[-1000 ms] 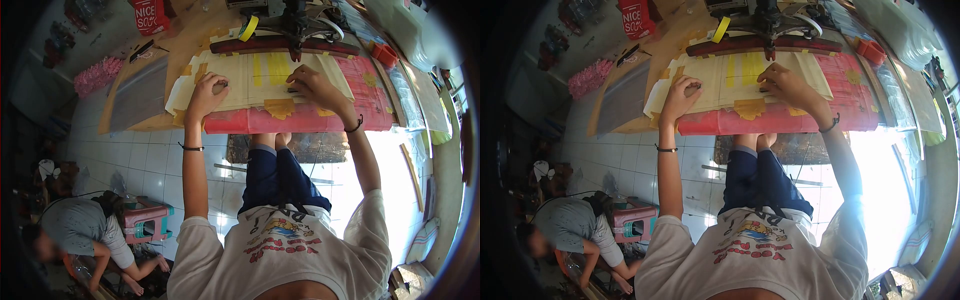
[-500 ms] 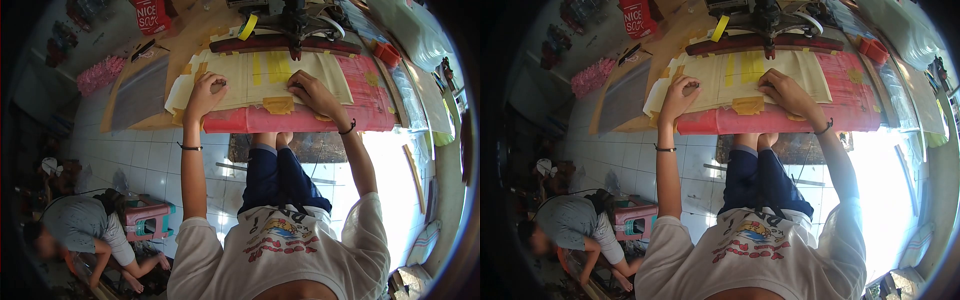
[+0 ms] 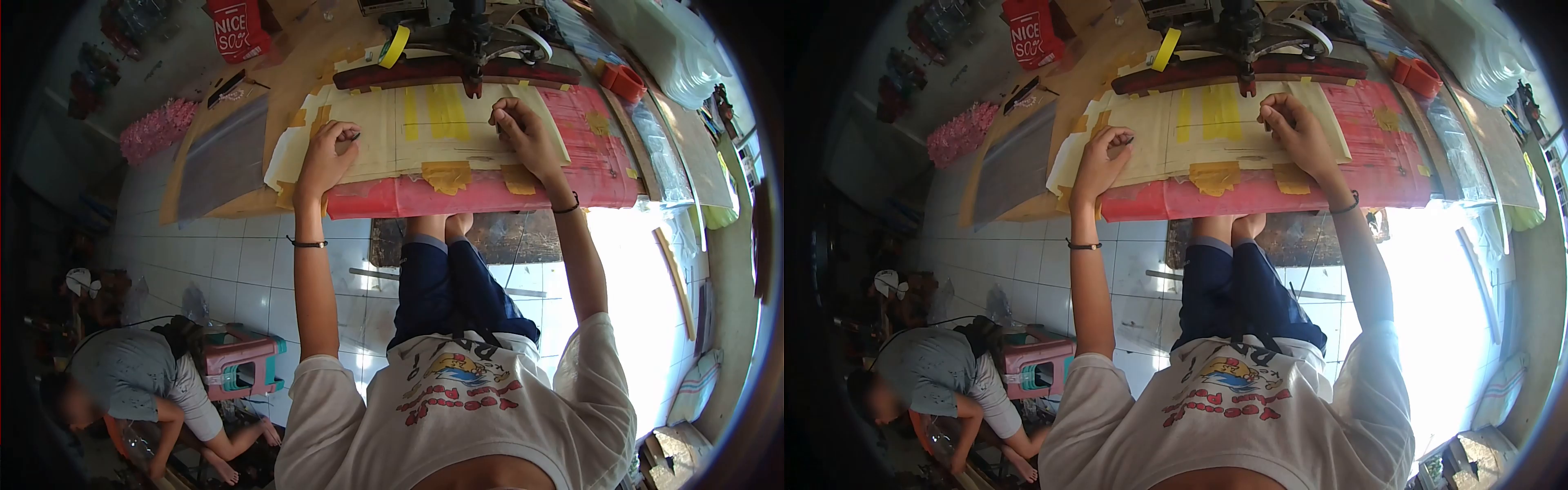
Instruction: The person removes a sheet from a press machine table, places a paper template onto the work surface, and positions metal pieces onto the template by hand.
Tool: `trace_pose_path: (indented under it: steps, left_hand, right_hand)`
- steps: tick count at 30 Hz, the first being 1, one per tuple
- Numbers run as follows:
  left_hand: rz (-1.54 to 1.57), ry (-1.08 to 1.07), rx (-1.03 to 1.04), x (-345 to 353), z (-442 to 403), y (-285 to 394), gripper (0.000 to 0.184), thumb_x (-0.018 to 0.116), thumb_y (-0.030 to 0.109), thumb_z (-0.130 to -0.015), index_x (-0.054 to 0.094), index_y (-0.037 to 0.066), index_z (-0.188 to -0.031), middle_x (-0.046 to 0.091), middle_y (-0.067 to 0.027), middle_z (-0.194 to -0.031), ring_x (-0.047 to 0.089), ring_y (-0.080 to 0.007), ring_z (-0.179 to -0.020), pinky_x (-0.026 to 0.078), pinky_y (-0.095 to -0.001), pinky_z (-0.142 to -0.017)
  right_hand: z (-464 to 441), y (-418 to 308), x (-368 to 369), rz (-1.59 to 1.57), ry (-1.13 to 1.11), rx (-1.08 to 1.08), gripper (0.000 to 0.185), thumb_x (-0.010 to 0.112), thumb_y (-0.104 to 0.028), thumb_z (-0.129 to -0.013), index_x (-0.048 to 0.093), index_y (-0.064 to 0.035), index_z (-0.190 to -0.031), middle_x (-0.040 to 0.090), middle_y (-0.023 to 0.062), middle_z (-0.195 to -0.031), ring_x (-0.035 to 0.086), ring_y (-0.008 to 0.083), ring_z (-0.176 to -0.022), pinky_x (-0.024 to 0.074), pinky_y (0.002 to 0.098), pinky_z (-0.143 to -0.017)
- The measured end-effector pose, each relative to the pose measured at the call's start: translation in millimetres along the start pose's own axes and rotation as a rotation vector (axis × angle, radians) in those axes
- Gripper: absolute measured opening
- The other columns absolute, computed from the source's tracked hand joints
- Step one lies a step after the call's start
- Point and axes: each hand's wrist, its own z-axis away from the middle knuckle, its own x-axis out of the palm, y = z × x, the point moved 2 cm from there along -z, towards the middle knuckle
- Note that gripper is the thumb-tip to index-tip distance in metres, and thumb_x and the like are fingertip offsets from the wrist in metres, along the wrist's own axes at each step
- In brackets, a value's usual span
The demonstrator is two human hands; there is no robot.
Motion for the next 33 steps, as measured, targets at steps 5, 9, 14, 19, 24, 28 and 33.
trace_pose_path:
  steps: [5,9,14,19,24,28,33]
  left_hand:
    - [0.027,0.035,-0.006,-4.4,1.3,-5.6,0.020,0.064,0.004,-0.084,0.065,0.000,-0.104,0.063,-0.0080,-0.093,0.059,-0.0169,-0.083,0.048,-0.0283,-0.080]
    - [-0.054,0.075,-0.060,-24.7,10.3,-2.7,0.020,0.064,0.004,-0.083,0.066,0.000,-0.103,0.064,-0.0099,-0.092,0.061,-0.0199,-0.083,0.049,-0.0309,-0.079]
    - [-0.200,0.206,-0.153,-66.9,13.1,-49.9,0.025,0.070,0.008,-0.082,0.067,0.000,-0.106,0.064,-0.0089,-0.091,0.059,-0.0162,-0.080,0.049,-0.0295,-0.074]
    - [-0.241,0.093,-0.224,-81.8,15.3,-76.8,0.029,0.072,0.015,-0.083,0.067,0.000,-0.107,0.064,-0.0101,-0.092,0.059,-0.0172,-0.079,0.049,-0.0301,-0.073]
    - [-0.479,0.114,-0.058,-82.1,12.1,-38.1,0.036,0.073,0.021,-0.083,0.066,0.002,-0.113,0.064,-0.0105,-0.094,0.060,-0.0208,-0.084,0.049,-0.0327,-0.077]
    - [-0.108,0.042,0.183,-63.5,4.0,64.9,0.049,0.081,0.020,-0.074,0.065,0.005,-0.117,0.064,-0.0092,-0.099,0.061,-0.0206,-0.094,0.048,-0.0355,-0.084]
    - [0.135,-0.006,0.317,-11.4,18.2,135.1,0.056,0.083,0.017,-0.071,0.063,0.006,-0.122,0.064,-0.0082,-0.100,0.064,-0.0199,-0.091,0.053,-0.0326,-0.080]
  right_hand:
    - [7.9,-9.9,0.3,-0.001,0.096,-0.048,0.027,0.069,-0.026,-0.091,0.058,-0.0060,-0.106,0.060,-0.0036,-0.084,0.050,0.0025,-0.071,0.0409,0.0194,-0.062]
    - [18.5,-16.4,-7.6,-0.022,0.042,-0.020,0.027,0.071,-0.024,-0.089,0.061,-0.0051,-0.107,0.060,-0.0040,-0.083,0.053,0.0025,-0.073,0.0412,0.0193,-0.061]
    - [27.1,-29.5,-13.3,-0.065,-0.060,0.052,0.027,0.071,-0.024,-0.089,0.063,-0.0043,-0.104,0.062,-0.0027,-0.085,0.054,0.0028,-0.074,0.0422,0.0198,-0.061]
    - [30.1,-52.5,10.9,-0.017,-0.174,0.058,0.029,0.072,-0.024,-0.088,0.062,-0.0025,-0.105,0.065,-0.0009,-0.090,0.059,0.0046,-0.081,0.0472,0.0204,-0.068]
    - [23.9,-69.2,36.7,-0.044,-0.247,-0.030,0.028,0.073,-0.020,-0.087,0.063,-0.0018,-0.105,0.066,0.0007,-0.091,0.062,0.0066,-0.086,0.0497,0.0216,-0.073]
    - [14.7,-78.6,52.8,0.005,-0.279,-0.074,0.026,0.073,-0.019,-0.087,0.062,-0.0021,-0.104,0.065,0.0004,-0.089,0.060,0.0067,-0.082,0.0488,0.0217,-0.072]
    - [12.3,-72.3,77.2,-0.172,-0.308,0.128,0.028,0.072,-0.021,-0.088,0.058,-0.0026,-0.104,0.065,-0.0007,-0.087,0.058,0.0057,-0.076,0.0470,0.0202,-0.068]
